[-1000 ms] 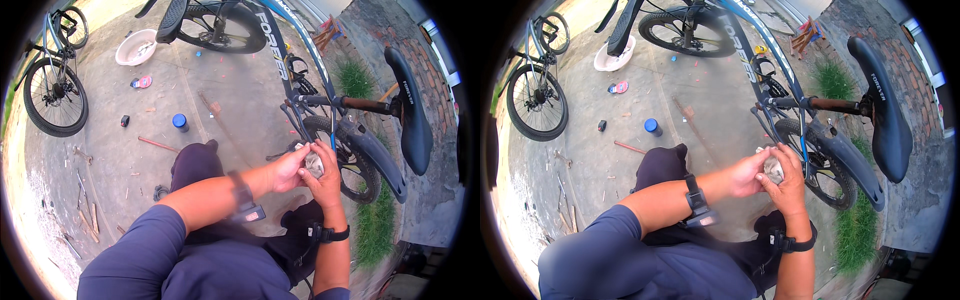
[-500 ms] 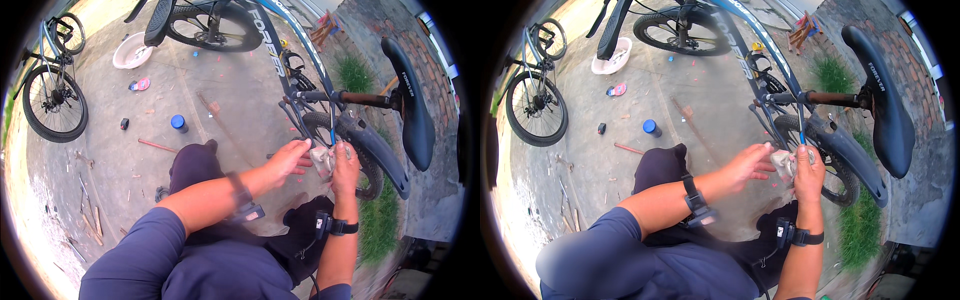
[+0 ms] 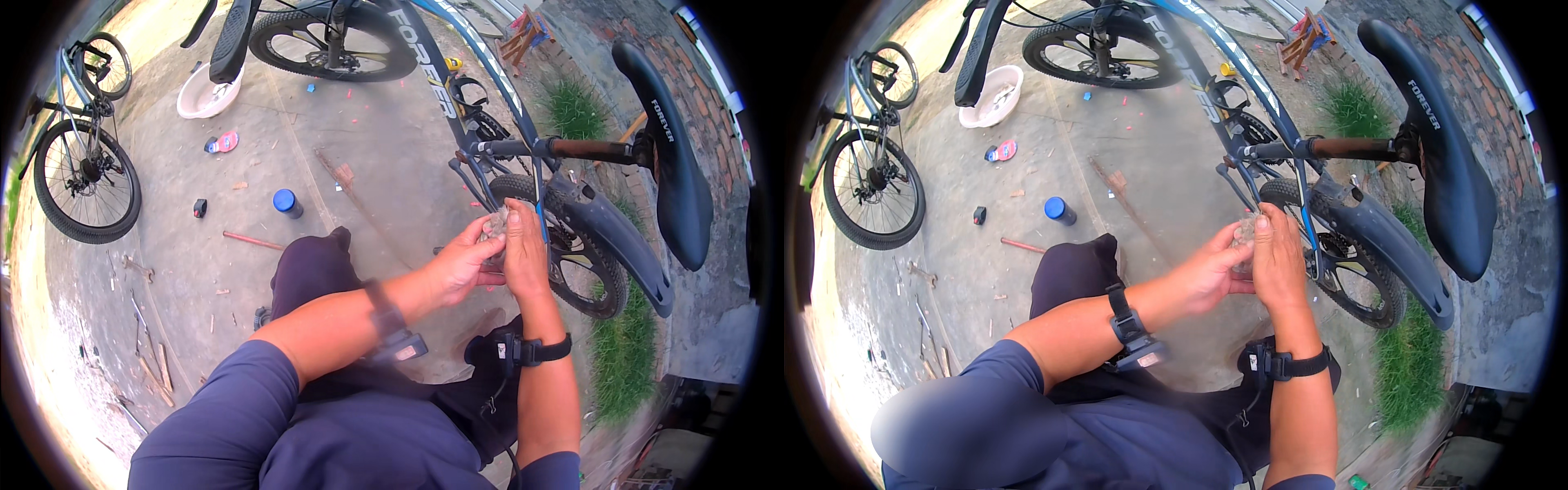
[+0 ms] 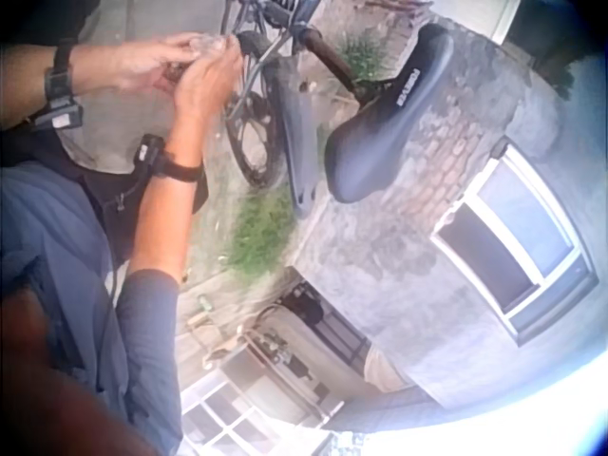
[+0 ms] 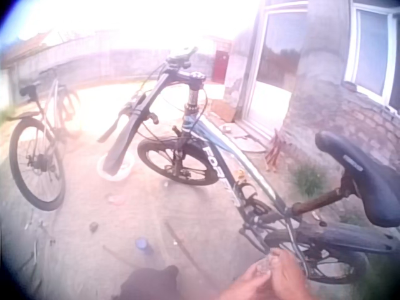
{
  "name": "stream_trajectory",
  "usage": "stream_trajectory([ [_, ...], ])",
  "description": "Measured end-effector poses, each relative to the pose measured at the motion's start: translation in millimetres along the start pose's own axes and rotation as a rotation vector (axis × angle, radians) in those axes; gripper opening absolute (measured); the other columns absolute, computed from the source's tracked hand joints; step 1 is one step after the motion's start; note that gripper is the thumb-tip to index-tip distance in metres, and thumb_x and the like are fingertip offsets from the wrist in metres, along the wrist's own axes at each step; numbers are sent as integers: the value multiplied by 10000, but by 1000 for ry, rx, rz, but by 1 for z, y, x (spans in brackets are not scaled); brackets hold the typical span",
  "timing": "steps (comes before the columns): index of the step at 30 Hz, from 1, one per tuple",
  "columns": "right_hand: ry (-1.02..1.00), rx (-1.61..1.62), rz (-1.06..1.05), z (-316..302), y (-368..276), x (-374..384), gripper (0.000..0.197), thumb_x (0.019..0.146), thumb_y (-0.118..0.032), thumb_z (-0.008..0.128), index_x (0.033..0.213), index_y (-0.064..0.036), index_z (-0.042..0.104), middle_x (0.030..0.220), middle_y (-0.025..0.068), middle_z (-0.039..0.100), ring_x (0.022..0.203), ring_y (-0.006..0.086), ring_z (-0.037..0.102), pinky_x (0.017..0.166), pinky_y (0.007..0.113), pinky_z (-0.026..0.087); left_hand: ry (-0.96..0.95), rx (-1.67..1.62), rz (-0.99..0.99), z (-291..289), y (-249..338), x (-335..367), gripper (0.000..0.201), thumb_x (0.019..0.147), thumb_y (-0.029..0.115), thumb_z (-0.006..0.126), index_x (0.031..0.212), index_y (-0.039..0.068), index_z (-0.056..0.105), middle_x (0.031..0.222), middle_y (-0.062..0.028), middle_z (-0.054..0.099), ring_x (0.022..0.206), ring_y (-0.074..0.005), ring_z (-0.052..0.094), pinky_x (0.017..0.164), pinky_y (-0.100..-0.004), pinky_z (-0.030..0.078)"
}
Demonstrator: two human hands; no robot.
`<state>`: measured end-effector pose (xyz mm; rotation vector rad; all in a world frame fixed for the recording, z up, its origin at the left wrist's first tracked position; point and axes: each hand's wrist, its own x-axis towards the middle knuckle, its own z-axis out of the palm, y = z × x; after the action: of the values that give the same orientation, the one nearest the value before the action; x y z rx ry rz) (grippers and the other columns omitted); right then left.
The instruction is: The person wipes down parts of a bicycle including the handlebars, frame, and seat using a cloth.
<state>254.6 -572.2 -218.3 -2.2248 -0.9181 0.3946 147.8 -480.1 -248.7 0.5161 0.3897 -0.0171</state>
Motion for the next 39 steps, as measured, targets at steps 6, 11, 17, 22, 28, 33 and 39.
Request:
stream_trajectory([
  [6, -5, 52, 6, 9, 3, -2, 612, 1010, -447, 499, 1448, -22, 452, 1350, 268, 525, 1273, 410, 515, 1078, 439, 403, 127, 97, 50, -7, 2, 5, 511, 991, 248, 621, 1432, 124, 394, 1296, -68, 569, 1143, -232, 602, 930, -436, 539],
  [11, 14, 76, -68, 9, 7, -5, 627, 966, -358, 618, 1468, -27, 441, 1378, 254, 521, 1283, 392, 519, 1093, 429, 399, 360, 86, 216, -6, 16, 10, 438, 986, 216, 624, 1359, 89, 433, 1273, -86, 578, 1140, -234, 605, 934, -421, 545],
  [17, -68, 275, -15, 20, 10, -6, 671, 895, -249, 723, 1475, -53, 450, 1417, 225, 514, 1311, 345, 516, 1087, 410, 417, 296, 92, 84, -8, 17, 8, 392, 1030, 350, 526, 1330, 103, 485, 1288, -83, 584, 1170, -232, 593, 967, -463, 511],
  [22, -79, 389, 47, 12, 17, -1, 554, 863, -140, 734, 1372, -45, 537, 1308, 173, 598, 1194, 271, 592, 1011, 364, 470, 160, 52, -137, -7, 6, 3, 516, 1051, 499, 411, 1375, 109, 503, 1327, -87, 583, 1185, -232, 587, 1003, -453, 468],
  [28, 117, 712, 300, 4, 47, 1, 346, 882, 0, 667, 1218, -59, 608, 1067, 42, 667, 939, 120, 635, 820, 272, 522, 118, 181, -185, -5, -8, 4, 581, 1046, 522, 425, 1389, 58, 496, 1313, -145, 589, 1131, -244, 618, 954, -396, 491],
  [33, 208, 650, 332, -4, 51, 2, 251, 945, -22, 645, 1194, -48, 614, 967, 16, 657, 789, 75, 587, 699, 233, 486, 294, 219, -133, -7, -8, 5, 548, 1042, 482, 459, 1358, 36, 501, 1246, -154, 597, 1029, -236, 644, 859, -367, 519],
  [39, 143, 498, 330, -14, 47, -5, 227, 1032, -285, 591, 1069, -69, 649, 795, -52, 564, 653, 32, 463, 561, 207, 348, 260, 228, -75, -8, -18, 18, 495, 1033, 486, 451, 1274, 57, 502, 1163, -112, 585, 935, -199, 636, 735, -335, 504],
])
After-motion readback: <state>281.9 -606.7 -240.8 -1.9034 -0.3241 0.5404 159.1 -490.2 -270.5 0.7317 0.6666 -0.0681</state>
